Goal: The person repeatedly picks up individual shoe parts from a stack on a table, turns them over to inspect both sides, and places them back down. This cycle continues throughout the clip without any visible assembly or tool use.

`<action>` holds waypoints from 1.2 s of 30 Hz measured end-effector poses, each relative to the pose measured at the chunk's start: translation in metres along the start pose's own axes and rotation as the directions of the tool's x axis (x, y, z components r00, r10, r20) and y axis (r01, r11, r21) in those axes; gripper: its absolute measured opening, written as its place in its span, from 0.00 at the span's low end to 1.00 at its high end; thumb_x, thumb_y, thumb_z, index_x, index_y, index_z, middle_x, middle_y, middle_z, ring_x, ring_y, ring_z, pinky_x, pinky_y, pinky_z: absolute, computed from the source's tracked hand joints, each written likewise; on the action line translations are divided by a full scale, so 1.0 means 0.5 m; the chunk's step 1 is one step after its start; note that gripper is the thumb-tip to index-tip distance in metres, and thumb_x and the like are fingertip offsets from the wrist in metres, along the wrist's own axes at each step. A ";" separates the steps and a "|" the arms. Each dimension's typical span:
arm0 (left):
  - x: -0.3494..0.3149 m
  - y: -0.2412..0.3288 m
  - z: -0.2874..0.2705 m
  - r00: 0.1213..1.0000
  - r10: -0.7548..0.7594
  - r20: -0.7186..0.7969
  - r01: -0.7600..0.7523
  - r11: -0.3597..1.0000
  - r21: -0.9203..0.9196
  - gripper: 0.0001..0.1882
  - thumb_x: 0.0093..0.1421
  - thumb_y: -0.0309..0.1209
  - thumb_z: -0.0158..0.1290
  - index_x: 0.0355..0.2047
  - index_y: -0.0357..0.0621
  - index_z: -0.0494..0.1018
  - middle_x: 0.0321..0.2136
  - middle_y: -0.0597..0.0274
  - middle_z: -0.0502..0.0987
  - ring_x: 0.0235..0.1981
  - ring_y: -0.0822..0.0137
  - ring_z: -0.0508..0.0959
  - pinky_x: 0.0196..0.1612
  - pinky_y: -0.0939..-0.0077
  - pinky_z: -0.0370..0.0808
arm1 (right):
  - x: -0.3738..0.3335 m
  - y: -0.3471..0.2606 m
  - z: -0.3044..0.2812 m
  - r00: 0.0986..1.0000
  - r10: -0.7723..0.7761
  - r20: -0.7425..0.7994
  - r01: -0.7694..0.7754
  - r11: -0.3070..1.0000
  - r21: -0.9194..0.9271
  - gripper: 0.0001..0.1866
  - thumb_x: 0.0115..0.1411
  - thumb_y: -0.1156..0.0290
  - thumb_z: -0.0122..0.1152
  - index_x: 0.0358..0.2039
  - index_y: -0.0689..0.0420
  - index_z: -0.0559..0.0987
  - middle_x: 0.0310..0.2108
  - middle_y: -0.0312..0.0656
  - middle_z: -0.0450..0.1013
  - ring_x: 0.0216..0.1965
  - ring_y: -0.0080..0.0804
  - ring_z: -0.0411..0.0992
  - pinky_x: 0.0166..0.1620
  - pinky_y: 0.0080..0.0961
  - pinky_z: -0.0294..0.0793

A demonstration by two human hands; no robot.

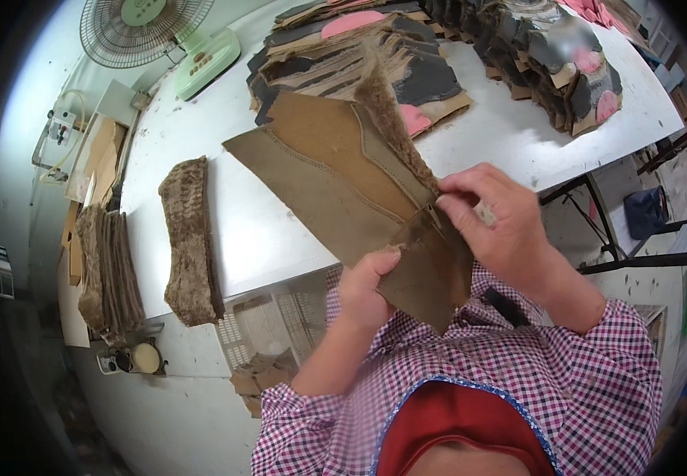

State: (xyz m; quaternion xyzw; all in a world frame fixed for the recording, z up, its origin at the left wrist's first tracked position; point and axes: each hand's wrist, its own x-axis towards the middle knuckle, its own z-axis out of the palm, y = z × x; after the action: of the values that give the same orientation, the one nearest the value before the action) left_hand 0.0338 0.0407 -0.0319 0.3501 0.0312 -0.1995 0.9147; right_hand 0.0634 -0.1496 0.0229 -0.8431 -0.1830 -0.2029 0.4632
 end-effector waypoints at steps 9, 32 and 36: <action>-0.012 0.008 0.013 0.993 0.038 0.108 -0.041 0.999 0.019 0.31 0.52 0.29 0.45 0.57 0.27 0.60 0.54 0.46 0.69 0.54 0.53 0.71 0.58 0.62 0.66 | 0.001 -0.003 -0.025 0.949 0.219 0.225 -0.273 0.929 0.249 0.10 0.54 0.74 0.65 0.34 0.67 0.79 0.28 0.44 0.77 0.29 0.26 0.75 0.35 0.22 0.74; -0.013 -0.032 0.014 0.989 0.063 0.135 -0.090 0.974 0.207 0.26 0.53 0.28 0.46 0.54 0.32 0.66 0.51 0.52 0.72 0.52 0.59 0.72 0.57 0.65 0.67 | -0.053 -0.029 0.005 0.998 0.060 -0.026 -0.057 0.993 0.101 0.03 0.59 0.80 0.54 0.35 0.63 0.72 0.25 0.45 0.69 0.23 0.36 0.69 0.28 0.26 0.69; -0.012 -0.027 0.007 0.981 0.109 0.161 -0.169 0.885 0.434 0.29 0.53 0.31 0.46 0.55 0.32 0.64 0.51 0.50 0.71 0.53 0.56 0.71 0.58 0.63 0.67 | -0.046 -0.011 -0.002 0.994 0.057 0.089 -0.075 0.975 0.210 0.03 0.60 0.81 0.52 0.35 0.62 0.71 0.24 0.43 0.67 0.22 0.32 0.65 0.28 0.22 0.66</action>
State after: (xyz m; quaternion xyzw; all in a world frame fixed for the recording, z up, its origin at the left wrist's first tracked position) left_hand 0.0226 0.0312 -0.0365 0.5376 -0.1009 -0.1578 0.8221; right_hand 0.0411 -0.1505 0.0153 -0.8020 -0.1945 -0.1314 0.5492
